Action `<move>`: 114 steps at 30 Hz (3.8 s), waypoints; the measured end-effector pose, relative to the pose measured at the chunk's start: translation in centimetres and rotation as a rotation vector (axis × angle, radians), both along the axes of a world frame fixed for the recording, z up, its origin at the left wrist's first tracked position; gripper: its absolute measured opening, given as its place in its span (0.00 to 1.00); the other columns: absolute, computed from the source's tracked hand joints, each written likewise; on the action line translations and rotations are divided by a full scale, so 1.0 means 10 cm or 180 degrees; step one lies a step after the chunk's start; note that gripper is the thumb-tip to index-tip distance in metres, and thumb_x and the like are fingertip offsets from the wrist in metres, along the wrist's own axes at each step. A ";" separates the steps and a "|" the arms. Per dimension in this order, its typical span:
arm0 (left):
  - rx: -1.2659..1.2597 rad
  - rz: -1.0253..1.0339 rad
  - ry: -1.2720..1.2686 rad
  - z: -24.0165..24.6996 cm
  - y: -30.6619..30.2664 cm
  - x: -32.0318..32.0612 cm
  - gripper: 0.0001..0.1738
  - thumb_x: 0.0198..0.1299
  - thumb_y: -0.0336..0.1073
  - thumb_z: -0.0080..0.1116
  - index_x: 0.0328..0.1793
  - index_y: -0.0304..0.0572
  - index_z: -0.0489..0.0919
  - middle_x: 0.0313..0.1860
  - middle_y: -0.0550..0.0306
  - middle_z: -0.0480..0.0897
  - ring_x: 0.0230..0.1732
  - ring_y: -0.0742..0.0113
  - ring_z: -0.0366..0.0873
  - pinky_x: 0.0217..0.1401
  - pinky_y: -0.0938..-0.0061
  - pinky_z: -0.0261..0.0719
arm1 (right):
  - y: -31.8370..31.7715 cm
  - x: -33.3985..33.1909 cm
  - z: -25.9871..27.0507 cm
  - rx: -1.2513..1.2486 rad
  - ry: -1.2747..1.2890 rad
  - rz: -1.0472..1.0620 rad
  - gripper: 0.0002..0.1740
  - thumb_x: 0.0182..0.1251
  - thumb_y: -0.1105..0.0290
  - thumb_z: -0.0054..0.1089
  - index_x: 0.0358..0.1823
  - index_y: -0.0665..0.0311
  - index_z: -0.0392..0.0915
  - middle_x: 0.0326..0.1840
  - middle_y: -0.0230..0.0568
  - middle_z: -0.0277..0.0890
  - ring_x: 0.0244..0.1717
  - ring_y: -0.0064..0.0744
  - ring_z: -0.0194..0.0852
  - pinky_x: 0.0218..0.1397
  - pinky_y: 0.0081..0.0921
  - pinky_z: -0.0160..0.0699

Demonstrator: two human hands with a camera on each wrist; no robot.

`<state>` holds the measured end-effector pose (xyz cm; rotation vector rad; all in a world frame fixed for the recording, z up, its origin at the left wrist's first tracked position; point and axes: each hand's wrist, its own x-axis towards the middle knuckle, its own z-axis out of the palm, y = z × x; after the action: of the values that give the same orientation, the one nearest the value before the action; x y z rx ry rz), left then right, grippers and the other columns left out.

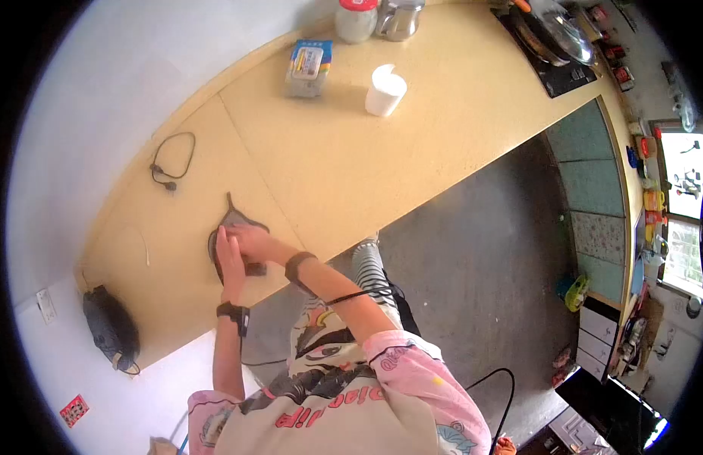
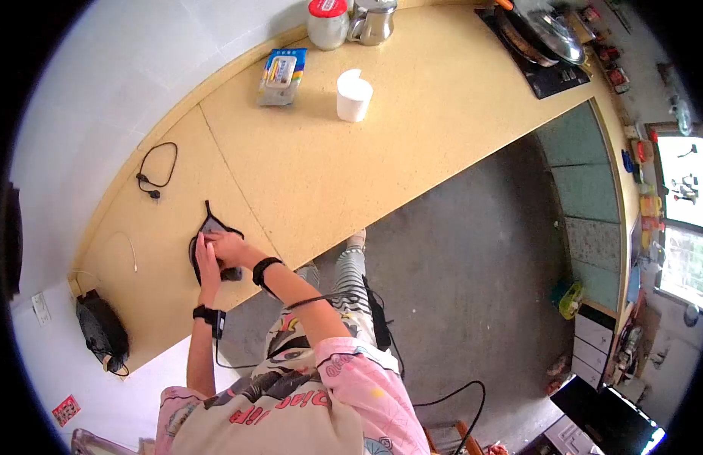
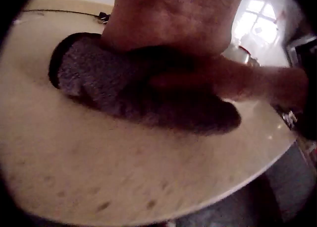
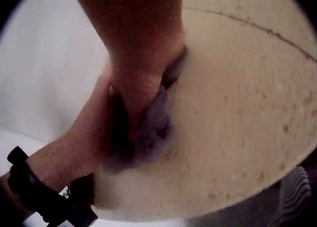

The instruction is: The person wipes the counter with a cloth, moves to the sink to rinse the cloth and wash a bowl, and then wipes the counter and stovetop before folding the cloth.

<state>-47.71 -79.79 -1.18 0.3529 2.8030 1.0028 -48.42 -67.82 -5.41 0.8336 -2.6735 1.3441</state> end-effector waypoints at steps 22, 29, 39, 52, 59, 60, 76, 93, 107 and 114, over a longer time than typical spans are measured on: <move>0.0737 -0.1626 0.1334 -0.21 5.01 0.12 0.08 0.59 0.34 0.44 0.33 0.40 0.72 0.34 0.49 0.73 0.38 0.51 0.70 0.42 0.60 0.69 | 5.04 1.01 0.33 0.1019 -0.0199 -0.1103 0.31 0.45 0.65 0.65 0.54 0.63 0.67 0.58 0.42 0.66 0.63 0.43 0.56 0.67 0.36 0.55; 0.0851 -0.1954 0.1200 -0.25 5.92 -0.56 0.08 0.59 0.32 0.42 0.33 0.37 0.72 0.34 0.50 0.73 0.40 0.51 0.70 0.43 0.61 0.69 | 5.82 0.51 0.16 0.0974 0.0027 -0.1301 0.34 0.47 0.64 0.64 0.58 0.65 0.62 0.61 0.45 0.62 0.66 0.47 0.51 0.69 0.36 0.51; 0.0747 -0.1412 0.1421 -0.30 7.81 -1.91 0.11 0.61 0.31 0.39 0.34 0.36 0.73 0.33 0.49 0.72 0.39 0.51 0.69 0.44 0.64 0.70 | 7.84 -1.02 0.17 0.1334 0.0587 -0.0923 0.30 0.52 0.59 0.59 0.55 0.67 0.64 0.59 0.47 0.64 0.64 0.43 0.55 0.65 0.33 0.58; 0.0304 -0.1312 0.1514 -0.33 7.91 -1.75 0.11 0.60 0.30 0.38 0.40 0.34 0.73 0.38 0.47 0.73 0.44 0.51 0.68 0.49 0.64 0.67 | 7.89 -1.00 0.09 0.0794 0.0783 -0.1212 0.26 0.52 0.61 0.56 0.51 0.68 0.68 0.56 0.49 0.66 0.61 0.46 0.59 0.64 0.34 0.59; -0.0656 -0.1218 0.1514 -0.19 7.54 -0.57 0.08 0.58 0.33 0.46 0.37 0.36 0.72 0.34 0.48 0.72 0.40 0.52 0.69 0.45 0.62 0.68 | 7.59 0.08 0.13 0.0764 0.0160 -0.0648 0.28 0.53 0.65 0.56 0.56 0.66 0.64 0.59 0.49 0.62 0.62 0.50 0.56 0.64 0.39 0.57; -0.0539 -0.1106 0.1358 -0.21 7.44 -0.37 0.09 0.57 0.35 0.48 0.37 0.36 0.72 0.34 0.46 0.72 0.39 0.50 0.70 0.43 0.61 0.70 | 7.55 0.28 0.07 0.0652 0.0055 -0.0480 0.29 0.53 0.64 0.57 0.57 0.64 0.63 0.60 0.47 0.62 0.63 0.48 0.56 0.63 0.40 0.58; 0.1899 0.0858 -0.1988 -0.21 7.16 -0.62 0.16 0.62 0.39 0.48 0.52 0.39 0.72 0.48 0.56 0.75 0.50 0.70 0.70 0.53 0.78 0.66 | 7.59 -0.38 0.15 0.0602 0.0132 0.0465 0.29 0.48 0.76 0.57 0.56 0.57 0.65 0.60 0.37 0.64 0.62 0.40 0.58 0.64 0.35 0.58; 0.1782 0.0309 -0.0846 -0.33 7.11 -1.34 0.17 0.59 0.42 0.49 0.44 0.34 0.77 0.43 0.46 0.79 0.46 0.59 0.76 0.50 0.70 0.70 | 7.37 -0.92 0.09 0.1023 0.0317 -0.0211 0.30 0.54 0.60 0.59 0.57 0.61 0.63 0.59 0.39 0.62 0.62 0.41 0.55 0.64 0.35 0.55; 0.0713 0.0492 0.0071 -0.18 7.33 0.66 0.16 0.61 0.42 0.44 0.50 0.42 0.71 0.47 0.50 0.72 0.50 0.50 0.65 0.54 0.60 0.60 | 7.54 0.64 0.24 0.0961 -0.0335 0.0476 0.33 0.51 0.54 0.60 0.55 0.64 0.65 0.57 0.43 0.62 0.64 0.43 0.51 0.66 0.40 0.49; 0.0255 0.0942 -0.0114 -0.38 7.39 -0.17 0.22 0.59 0.53 0.44 0.41 0.40 0.73 0.44 0.47 0.73 0.47 0.48 0.67 0.48 0.57 0.62 | 7.50 -0.11 0.10 0.1428 0.0199 0.0502 0.33 0.48 0.53 0.62 0.55 0.62 0.67 0.57 0.41 0.61 0.59 0.42 0.56 0.61 0.36 0.53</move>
<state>-49.43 -5.85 -5.02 -0.0754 2.8430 1.1674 -49.55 7.21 -4.46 1.1199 -2.9545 0.7207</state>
